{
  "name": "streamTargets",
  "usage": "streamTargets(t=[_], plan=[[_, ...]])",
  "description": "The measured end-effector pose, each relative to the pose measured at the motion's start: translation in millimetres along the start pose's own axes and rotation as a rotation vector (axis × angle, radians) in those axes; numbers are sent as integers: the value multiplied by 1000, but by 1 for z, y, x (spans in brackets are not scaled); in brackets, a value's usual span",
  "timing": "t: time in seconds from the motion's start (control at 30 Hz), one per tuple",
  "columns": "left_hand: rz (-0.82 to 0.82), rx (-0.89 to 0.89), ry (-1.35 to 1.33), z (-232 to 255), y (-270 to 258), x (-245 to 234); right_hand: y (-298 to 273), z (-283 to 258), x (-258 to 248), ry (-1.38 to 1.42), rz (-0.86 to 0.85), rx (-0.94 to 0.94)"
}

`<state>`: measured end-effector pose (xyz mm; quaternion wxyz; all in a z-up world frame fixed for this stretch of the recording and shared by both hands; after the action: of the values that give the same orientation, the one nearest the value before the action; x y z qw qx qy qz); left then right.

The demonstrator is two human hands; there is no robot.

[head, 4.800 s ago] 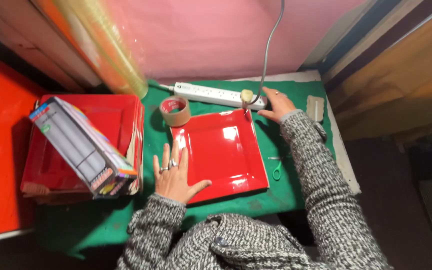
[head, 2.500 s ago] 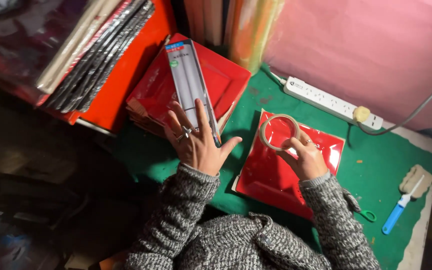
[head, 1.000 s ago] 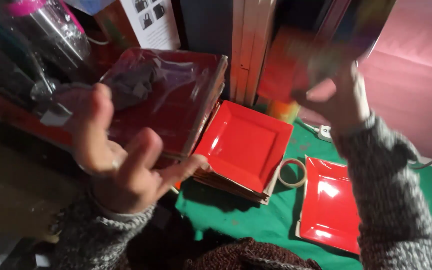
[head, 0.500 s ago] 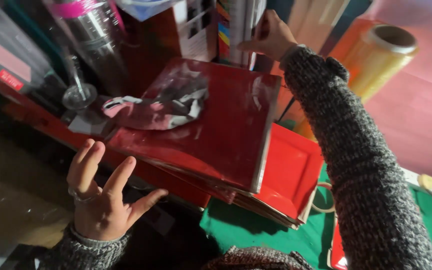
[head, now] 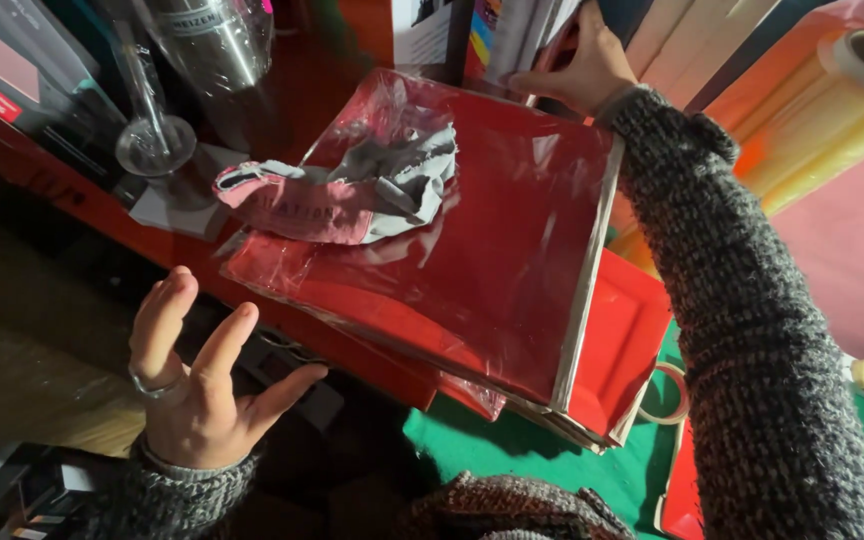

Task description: Apply adhesive tape to the edges of red square ceramic plates for protection or packaging.

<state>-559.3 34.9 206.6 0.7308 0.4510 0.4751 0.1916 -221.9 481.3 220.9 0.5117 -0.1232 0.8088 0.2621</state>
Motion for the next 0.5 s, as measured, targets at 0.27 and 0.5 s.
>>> streamTargets(t=[0.27,0.5], plan=[[-30,-32,-8,13,-1,-4,-9,29,13,-68,277,-287],[95,131,-110,56,-6,-6,-74,24,-16,27,227,-66]])
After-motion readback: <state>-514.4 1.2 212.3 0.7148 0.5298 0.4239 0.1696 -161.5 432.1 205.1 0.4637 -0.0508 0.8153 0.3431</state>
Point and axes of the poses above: each hand's wrist, its own y-axis towards the middle knuckle, its own x-axis out of the palm, z = x × y, the point moved 5 cm from there along y, towards the middle knuckle, and after that the axes turned 2 degrees about -y, right-handed, at the moved point
